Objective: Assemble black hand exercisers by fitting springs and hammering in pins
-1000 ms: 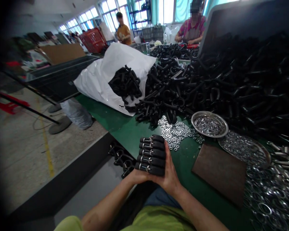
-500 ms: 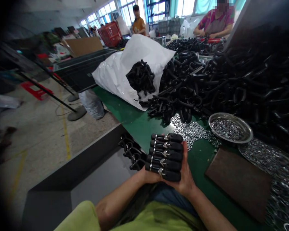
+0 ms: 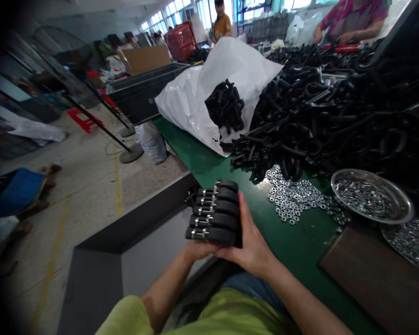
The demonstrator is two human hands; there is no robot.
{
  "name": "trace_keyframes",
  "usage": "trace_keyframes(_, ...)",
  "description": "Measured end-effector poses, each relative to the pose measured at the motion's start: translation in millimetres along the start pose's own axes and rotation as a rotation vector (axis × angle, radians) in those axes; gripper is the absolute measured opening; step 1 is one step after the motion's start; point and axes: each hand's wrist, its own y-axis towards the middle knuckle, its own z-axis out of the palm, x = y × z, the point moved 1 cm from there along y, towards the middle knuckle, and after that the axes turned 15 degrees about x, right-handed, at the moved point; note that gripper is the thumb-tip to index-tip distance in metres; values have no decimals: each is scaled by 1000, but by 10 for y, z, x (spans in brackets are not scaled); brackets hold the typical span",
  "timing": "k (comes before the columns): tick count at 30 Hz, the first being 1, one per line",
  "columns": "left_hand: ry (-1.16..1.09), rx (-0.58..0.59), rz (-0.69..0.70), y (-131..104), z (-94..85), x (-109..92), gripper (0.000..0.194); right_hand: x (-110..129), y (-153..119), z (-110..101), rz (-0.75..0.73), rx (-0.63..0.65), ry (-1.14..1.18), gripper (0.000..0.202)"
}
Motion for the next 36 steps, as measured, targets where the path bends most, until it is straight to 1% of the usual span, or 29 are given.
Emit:
trace_keyframes(1,-24,-84,8,-159,-149,47,48,49,105,23,-35,82,-44,116)
trace_keyframes(2,-91,-277,44,-318,-322,104,47,68,192,42,-63,142,-98,113)
trace_keyframes(3,-119,-403,62,-464,-499,176,48,55,254,57,-80,175,-160,109)
trace_keyframes(4,-150,-531,80,-599,-684,262,49,8,287,68,-81,183,-224,106)
trace_keyframes(5,-221,-720,113,-725,-876,364,49,-66,293,77,-65,172,-288,102)
trace_keyframes(6,-314,-838,122,-830,-1059,482,50,-161,276,83,-38,152,-355,98)
trace_keyframes(7,-432,-904,97,-914,-1230,616,49,-265,243,88,-4,130,-422,94)
trace_keyframes(8,-574,-916,41,-974,-1383,760,46,-368,202,94,28,111,-486,91)
trace_keyframes(9,-707,-902,-30,-1010,-1515,911,41,-461,161,103,55,102,-544,89)
trace_keyframes(10,-770,-891,-92,-1025,-1627,1061,34,-537,125,114,74,106,-594,86)
trace_keyframes(12,-847,-867,-190,-986,-1789,1355,21,-627,88,143,92,140,-667,82)
trace_keyframes(14,-894,-849,-256,-873,-1889,1627,12,-650,92,172,99,176,-712,80)
trace_keyframes(17,-962,-822,-316,-639,-1986,1959,12,-635,132,194,107,190,-759,80)
trace_keyframes(19,-998,-804,-346,-492,-2041,2120,16,-632,153,198,115,197,-780,79)
trace_keyframes(21,-1027,-781,-374,-379,-2085,2235,19,-638,164,198,122,203,-793,79)
trace_keyframes(25,-1052,-737,-415,-277,-2137,2360,20,-648,167,200,116,208,-803,80)
trace_keyframes(29,-1029,-720,-468,-287,-2173,2365,19,-644,164,203,113,213,-798,80)
trace_keyframes(31,-1000,-715,-511,-296,-2183,2316,19,-636,165,202,116,211,-785,78)
trace_keyframes(33,-957,-711,-558,-290,-2165,2223,18,-618,163,195,125,206,-762,76)
trace_keyframes(36,-864,-692,-640,-256,-2047,1970,17,-566,145,167,142,204,-703,74)
